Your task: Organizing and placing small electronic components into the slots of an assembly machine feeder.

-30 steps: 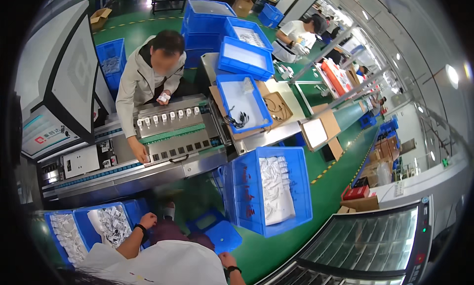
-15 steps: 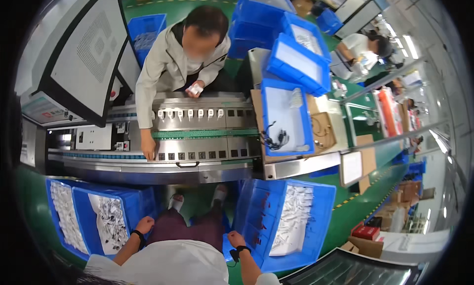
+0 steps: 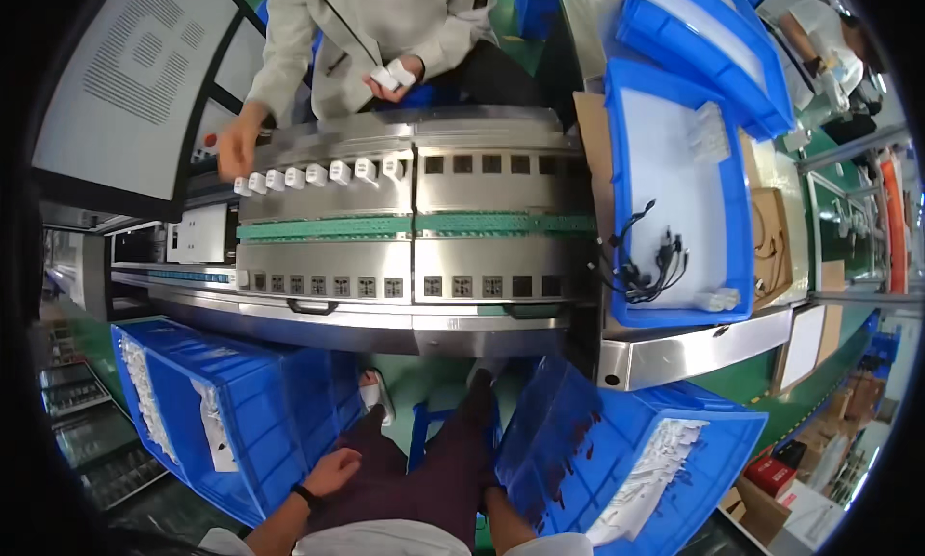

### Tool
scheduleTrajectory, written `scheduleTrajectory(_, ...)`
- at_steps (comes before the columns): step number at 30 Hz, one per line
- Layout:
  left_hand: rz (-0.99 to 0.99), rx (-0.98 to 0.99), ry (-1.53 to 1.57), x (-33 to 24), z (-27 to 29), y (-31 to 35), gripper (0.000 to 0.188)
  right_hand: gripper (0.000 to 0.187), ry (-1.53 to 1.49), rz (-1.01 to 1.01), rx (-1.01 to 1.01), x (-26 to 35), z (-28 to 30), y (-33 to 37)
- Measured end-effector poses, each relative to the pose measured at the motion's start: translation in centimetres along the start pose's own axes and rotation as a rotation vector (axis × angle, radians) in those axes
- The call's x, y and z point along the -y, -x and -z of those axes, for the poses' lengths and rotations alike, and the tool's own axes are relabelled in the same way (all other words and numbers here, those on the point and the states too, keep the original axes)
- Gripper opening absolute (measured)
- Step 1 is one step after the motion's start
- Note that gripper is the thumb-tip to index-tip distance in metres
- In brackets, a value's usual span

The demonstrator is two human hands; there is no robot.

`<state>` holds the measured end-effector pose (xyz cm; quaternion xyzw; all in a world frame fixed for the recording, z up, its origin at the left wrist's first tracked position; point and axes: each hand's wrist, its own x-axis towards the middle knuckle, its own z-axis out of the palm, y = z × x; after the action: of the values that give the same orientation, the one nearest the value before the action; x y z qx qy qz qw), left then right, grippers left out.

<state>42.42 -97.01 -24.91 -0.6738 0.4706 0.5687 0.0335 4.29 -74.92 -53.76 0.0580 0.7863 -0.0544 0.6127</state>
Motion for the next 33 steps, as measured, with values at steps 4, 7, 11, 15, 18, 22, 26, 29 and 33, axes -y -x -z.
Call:
scheduleTrajectory(4,0.037,0.05,0.057,1.0,0.6,-0.7,0.03,0.036,0.074,0.088,0.025,-1.9,-4.4,-1.6)
scheduleTrajectory(7,0.029,0.051,0.056,3.5,0.1,-1.8,0.029,0.035,0.144,0.179,0.046,-1.7,-6.4,-3.7)
scheduleTrajectory(11,0.07,0.057,0.004,7.9,0.9,-2.6,0.031,0.034,0.217,0.298,0.062,-0.7,-8.7,-3.5)
scheduleTrajectory(15,0.148,0.014,0.293,8.5,-0.9,-6.1,0.032,0.033,0.302,0.454,0.043,3.6,-7.1,-2.9)
scheduleTrajectory(18,0.051,-0.002,0.134,6.9,-0.8,-10.0,0.031,0.032,0.362,0.598,0.022,8.0,-5.9,-1.9)
scheduleTrajectory(22,0.059,-0.025,0.213,7.4,-1.9,-15.8,0.028,0.031,0.408,0.803,-0.035,13.3,-5.4,-1.9)
scheduleTrajectory(26,-0.09,-0.08,0.266,8.2,-2.6,-20.9,0.023,0.03,0.42,0.965,-0.196,16.1,-3.1,-1.9)
scheduleTrajectory(29,-0.078,-0.104,0.552,9.8,-2.8,-22.9,0.02,0.029,0.413,1.051,-0.365,16.0,-1.5,-1.3)
scheduleTrajectory(33,-0.173,-0.131,0.648,10.8,-3.8,-26.0,0.018,0.029,0.41,1.167,-0.582,15.8,-0.5,-1.4)
